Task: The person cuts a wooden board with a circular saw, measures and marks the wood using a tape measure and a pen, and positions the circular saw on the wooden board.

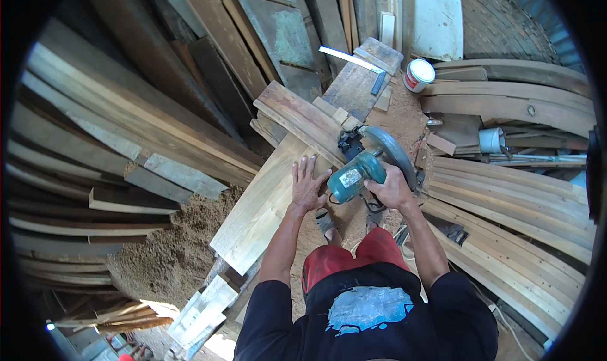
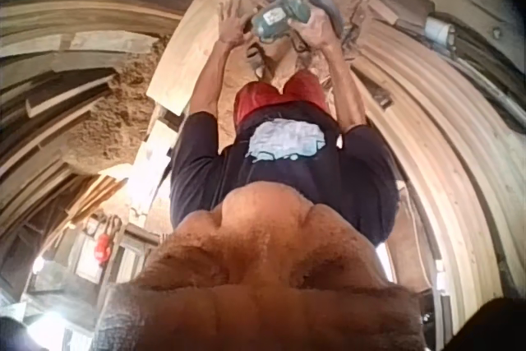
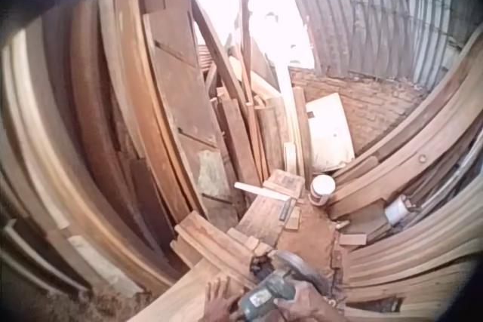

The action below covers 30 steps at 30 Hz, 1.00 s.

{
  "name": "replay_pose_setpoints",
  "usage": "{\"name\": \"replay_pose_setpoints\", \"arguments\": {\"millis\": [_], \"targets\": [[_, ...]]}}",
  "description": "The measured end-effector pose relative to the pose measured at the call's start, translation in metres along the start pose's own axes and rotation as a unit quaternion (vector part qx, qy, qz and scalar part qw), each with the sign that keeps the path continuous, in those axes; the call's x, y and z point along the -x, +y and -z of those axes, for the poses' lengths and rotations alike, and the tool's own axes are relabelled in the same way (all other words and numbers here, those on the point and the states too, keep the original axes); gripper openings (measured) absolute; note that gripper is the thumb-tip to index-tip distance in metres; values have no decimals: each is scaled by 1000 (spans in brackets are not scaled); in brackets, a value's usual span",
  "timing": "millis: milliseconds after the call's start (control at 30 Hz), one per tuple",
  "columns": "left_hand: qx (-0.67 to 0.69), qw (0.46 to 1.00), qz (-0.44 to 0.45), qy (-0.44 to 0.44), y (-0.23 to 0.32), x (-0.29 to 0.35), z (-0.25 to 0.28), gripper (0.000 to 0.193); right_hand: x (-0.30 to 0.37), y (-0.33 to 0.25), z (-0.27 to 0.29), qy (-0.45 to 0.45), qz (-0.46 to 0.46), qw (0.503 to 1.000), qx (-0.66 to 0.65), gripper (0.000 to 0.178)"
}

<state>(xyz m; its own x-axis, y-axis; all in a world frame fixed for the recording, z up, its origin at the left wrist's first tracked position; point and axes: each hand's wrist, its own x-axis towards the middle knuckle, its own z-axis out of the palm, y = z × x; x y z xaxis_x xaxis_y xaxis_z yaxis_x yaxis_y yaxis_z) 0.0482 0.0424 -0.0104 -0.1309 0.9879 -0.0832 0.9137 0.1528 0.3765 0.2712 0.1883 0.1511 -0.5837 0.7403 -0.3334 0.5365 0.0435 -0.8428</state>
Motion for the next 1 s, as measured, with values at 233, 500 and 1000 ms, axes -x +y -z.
{"name": "replay_pose_setpoints", "arguments": {"millis": [233, 500, 1000], "targets": [[-11, 987, 157, -4, 51, 52, 13, 81, -18, 19, 11, -34, 43, 992, 115, 46], [296, 838, 408, -210, 222, 296, -72, 76, -48, 24, 34, -99, -18, 982, 158, 43], [712, 562, 420, -19, 342, 310, -47, 21, -56, 42, 33, -92, 30, 984, 152, 29]]}}
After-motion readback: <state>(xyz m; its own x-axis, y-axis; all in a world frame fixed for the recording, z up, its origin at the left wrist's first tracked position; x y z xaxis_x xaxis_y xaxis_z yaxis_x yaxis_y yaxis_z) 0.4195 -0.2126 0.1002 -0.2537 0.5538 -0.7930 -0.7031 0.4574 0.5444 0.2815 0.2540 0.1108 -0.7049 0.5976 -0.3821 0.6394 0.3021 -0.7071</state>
